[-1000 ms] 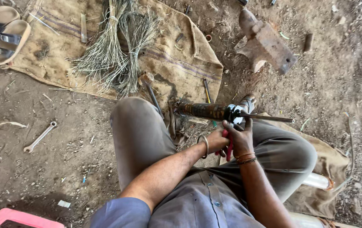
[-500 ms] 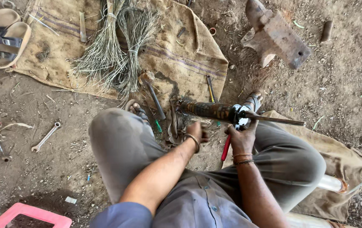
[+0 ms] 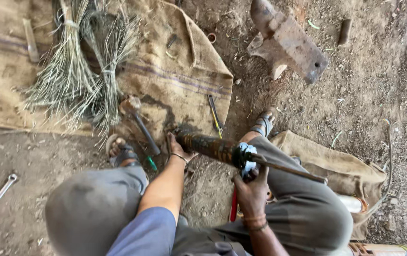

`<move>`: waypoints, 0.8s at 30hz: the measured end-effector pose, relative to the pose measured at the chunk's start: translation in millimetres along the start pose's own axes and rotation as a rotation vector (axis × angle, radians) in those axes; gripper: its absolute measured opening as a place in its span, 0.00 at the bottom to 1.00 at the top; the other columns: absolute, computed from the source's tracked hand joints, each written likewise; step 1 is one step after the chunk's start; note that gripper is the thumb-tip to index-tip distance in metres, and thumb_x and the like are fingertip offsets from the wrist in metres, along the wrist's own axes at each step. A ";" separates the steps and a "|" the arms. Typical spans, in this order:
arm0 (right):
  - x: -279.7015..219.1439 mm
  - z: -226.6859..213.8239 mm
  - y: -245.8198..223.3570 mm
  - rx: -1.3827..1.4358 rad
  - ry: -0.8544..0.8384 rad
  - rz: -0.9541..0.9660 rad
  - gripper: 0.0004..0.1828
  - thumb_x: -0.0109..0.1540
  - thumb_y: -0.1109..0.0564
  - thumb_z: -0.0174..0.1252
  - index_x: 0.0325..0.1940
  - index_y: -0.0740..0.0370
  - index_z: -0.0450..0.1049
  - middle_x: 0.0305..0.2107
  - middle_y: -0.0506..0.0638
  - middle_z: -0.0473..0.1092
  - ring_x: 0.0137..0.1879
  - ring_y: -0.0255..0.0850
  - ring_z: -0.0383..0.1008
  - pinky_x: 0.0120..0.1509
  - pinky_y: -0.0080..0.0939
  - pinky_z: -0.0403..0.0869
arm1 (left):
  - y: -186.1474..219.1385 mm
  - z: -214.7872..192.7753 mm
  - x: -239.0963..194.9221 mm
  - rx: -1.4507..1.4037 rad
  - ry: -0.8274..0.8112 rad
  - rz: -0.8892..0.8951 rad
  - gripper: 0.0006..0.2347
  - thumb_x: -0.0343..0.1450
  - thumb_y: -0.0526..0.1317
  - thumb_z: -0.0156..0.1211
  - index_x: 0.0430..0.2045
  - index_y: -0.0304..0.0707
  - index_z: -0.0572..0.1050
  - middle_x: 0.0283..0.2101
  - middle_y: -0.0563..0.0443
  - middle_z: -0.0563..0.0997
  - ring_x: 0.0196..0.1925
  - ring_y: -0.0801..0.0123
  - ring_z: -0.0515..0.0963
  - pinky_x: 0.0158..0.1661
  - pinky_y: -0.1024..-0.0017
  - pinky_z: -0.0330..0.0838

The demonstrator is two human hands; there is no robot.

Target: The person pours oil into a cylindrical mechanical part, then uses pliers and a screwdriver to manipulate internal components. The person removes a small metal piece from the cylinder and inspects the interior.

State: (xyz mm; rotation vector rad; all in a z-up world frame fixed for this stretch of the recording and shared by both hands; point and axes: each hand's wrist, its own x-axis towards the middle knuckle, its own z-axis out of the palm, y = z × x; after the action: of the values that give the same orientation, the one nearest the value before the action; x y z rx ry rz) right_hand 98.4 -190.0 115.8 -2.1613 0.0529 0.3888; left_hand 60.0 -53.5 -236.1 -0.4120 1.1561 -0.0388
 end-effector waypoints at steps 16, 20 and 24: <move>29.3 -22.8 -10.0 0.578 0.013 0.148 0.42 0.52 0.75 0.58 0.69 0.58 0.60 0.49 0.52 0.71 0.46 0.38 0.75 0.45 0.39 0.78 | 48.0 76.5 -34.7 0.046 -0.114 0.331 0.24 0.68 0.62 0.57 0.49 0.46 0.73 0.45 0.48 0.81 0.46 0.52 0.82 0.53 0.45 0.77; 24.8 -24.4 -24.6 0.730 -0.026 0.163 0.44 0.52 0.75 0.57 0.70 0.52 0.56 0.44 0.50 0.70 0.39 0.39 0.74 0.39 0.41 0.78 | 86.2 148.8 -138.7 0.140 -0.134 0.526 0.24 0.66 0.60 0.54 0.50 0.47 0.72 0.45 0.47 0.78 0.43 0.58 0.83 0.48 0.46 0.79; 12.1 -11.0 -29.9 0.884 -0.196 0.116 0.39 0.57 0.73 0.58 0.69 0.53 0.55 0.40 0.52 0.70 0.38 0.43 0.74 0.39 0.43 0.77 | 117.0 203.1 -263.9 0.162 -0.397 0.805 0.21 0.70 0.59 0.56 0.45 0.42 0.70 0.39 0.46 0.77 0.44 0.56 0.83 0.48 0.52 0.85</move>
State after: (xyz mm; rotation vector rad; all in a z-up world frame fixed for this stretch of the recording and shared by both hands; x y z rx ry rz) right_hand 118.1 -180.1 141.8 -1.2469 0.2001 0.5214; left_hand 112.0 178.1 25.2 0.2044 0.8478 0.6212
